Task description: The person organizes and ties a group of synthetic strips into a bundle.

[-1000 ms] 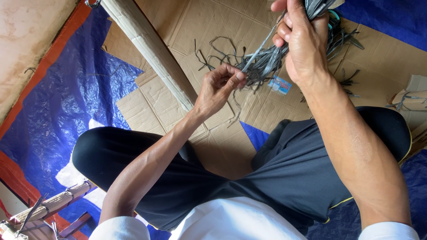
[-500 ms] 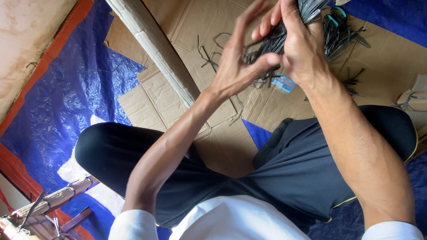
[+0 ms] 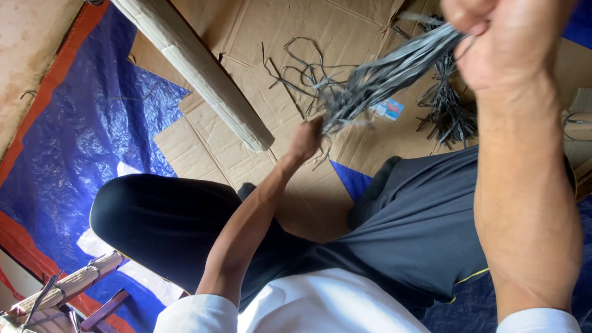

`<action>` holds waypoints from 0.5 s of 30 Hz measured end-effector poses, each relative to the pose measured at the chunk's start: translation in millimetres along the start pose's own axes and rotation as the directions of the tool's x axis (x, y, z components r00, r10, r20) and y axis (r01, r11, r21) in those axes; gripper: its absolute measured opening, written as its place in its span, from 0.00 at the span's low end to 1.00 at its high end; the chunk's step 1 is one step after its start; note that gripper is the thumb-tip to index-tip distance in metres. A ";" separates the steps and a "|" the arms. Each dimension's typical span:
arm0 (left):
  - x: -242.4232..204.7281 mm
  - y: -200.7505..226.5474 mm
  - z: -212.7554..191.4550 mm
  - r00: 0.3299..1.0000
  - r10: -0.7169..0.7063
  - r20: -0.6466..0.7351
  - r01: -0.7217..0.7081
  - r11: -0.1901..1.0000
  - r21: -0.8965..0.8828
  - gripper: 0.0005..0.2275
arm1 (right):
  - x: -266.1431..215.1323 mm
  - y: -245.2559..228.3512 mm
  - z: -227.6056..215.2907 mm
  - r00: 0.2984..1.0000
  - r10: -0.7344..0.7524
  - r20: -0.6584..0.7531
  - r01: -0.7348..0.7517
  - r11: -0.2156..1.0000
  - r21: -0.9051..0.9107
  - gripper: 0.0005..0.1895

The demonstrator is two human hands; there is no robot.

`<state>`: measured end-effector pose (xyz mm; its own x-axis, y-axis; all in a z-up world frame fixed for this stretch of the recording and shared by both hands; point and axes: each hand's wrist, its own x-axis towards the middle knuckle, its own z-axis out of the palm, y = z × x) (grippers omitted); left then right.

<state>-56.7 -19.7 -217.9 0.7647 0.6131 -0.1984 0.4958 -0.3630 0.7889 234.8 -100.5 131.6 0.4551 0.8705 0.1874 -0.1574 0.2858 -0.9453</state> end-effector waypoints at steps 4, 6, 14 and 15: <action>-34.2 -54.1 -9.4 0.926 -0.374 -0.060 0.378 0.904 0.199 0.14 | -15.6 17.8 -56.2 0.997 0.027 -0.075 -0.019 0.995 0.099 0.30; -41.5 -130.1 25.2 0.919 -0.242 -0.311 0.336 0.893 0.298 0.24 | -18.6 17.1 -55.2 0.995 0.029 -0.092 -0.022 0.997 0.075 0.30; -17.9 23.0 -24.6 0.856 -0.290 -0.429 0.400 0.895 0.195 0.32 | -36.5 5.3 -47.4 0.986 -0.001 -0.166 -0.027 0.986 -0.167 0.32; -9.8 30.3 -20.8 0.874 -0.305 -0.379 0.393 0.902 0.178 0.25 | -39.8 4.2 -50.7 0.981 -0.033 -0.191 -0.032 0.944 -0.329 0.33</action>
<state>-57.7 -22.1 -180.0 0.3608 0.9122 -0.1942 0.8208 -0.2117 0.5305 260.5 -154.3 106.5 0.6187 0.7683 0.1642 0.1255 0.1097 -0.9860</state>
